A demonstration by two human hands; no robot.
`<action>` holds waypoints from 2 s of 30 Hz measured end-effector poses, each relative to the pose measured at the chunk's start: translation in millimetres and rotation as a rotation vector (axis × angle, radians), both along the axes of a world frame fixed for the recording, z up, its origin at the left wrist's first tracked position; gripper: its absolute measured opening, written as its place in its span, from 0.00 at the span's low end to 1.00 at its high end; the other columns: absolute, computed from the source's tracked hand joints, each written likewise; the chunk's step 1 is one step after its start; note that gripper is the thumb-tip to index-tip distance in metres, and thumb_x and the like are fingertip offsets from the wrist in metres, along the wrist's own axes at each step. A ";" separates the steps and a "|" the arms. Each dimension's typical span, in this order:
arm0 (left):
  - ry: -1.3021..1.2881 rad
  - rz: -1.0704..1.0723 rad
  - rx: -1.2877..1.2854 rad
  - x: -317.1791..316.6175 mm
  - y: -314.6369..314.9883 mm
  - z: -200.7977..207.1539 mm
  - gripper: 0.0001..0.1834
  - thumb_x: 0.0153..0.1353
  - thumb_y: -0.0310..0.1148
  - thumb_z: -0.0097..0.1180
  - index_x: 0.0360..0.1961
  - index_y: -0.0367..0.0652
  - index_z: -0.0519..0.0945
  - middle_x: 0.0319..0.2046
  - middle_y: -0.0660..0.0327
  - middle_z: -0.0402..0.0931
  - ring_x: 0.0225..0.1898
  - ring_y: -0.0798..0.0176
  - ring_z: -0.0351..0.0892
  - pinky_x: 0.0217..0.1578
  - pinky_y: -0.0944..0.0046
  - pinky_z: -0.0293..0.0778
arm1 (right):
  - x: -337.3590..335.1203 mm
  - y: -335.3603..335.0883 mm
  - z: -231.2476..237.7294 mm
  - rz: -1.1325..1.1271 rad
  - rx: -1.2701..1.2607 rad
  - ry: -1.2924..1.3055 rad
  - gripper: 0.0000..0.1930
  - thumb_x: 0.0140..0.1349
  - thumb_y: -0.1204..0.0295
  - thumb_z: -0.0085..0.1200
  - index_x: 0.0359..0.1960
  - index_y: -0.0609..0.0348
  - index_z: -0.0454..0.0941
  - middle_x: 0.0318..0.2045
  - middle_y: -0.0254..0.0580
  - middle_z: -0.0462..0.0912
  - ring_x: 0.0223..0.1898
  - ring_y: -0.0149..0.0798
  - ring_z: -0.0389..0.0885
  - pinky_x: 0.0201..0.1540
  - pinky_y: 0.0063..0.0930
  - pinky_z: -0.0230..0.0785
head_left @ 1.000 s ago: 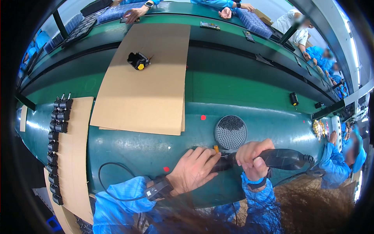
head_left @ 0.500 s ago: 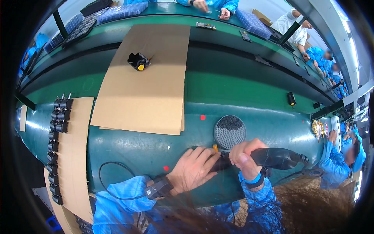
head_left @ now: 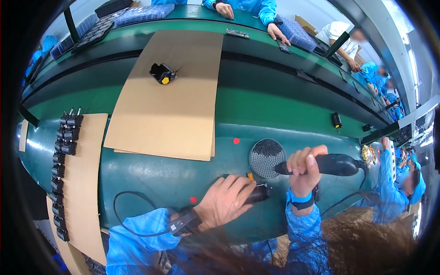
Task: Assembling small electronic and mechanical components on a factory production line using a handheld electric screwdriver.
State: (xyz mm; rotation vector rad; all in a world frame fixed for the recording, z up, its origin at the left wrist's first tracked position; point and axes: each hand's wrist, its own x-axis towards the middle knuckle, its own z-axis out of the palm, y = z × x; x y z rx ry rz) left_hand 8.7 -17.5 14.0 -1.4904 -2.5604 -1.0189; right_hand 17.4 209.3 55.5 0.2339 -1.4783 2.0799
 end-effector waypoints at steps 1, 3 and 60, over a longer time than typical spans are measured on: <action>0.004 -0.003 0.002 1.0 1.0 1.9 0.33 0.50 0.42 0.72 0.57 0.42 0.78 0.49 0.62 0.74 0.49 0.58 0.74 0.49 0.59 0.75 | -0.6 0.3 -1.3 -0.004 0.012 -0.006 0.08 0.69 0.74 0.52 0.38 0.55 0.63 0.18 0.33 0.64 0.17 0.28 0.62 0.22 0.28 0.64; 0.013 -0.006 0.006 2.9 2.8 5.4 0.33 0.51 0.42 0.72 0.57 0.42 0.78 0.49 0.62 0.74 0.49 0.58 0.74 0.49 0.59 0.75 | -1.5 3.5 -2.7 -0.011 0.031 -0.011 0.07 0.69 0.75 0.51 0.38 0.55 0.64 0.18 0.33 0.64 0.17 0.28 0.62 0.23 0.27 0.64; -0.020 0.023 -0.009 -10.5 -2.9 -6.5 0.36 0.50 0.54 0.71 0.54 0.40 0.79 0.47 0.58 0.73 0.50 0.54 0.71 0.51 0.55 0.73 | 25.9 -60.7 10.1 0.292 0.174 -0.116 0.10 0.63 0.77 0.57 0.32 0.57 0.65 0.18 0.36 0.68 0.18 0.32 0.65 0.22 0.32 0.63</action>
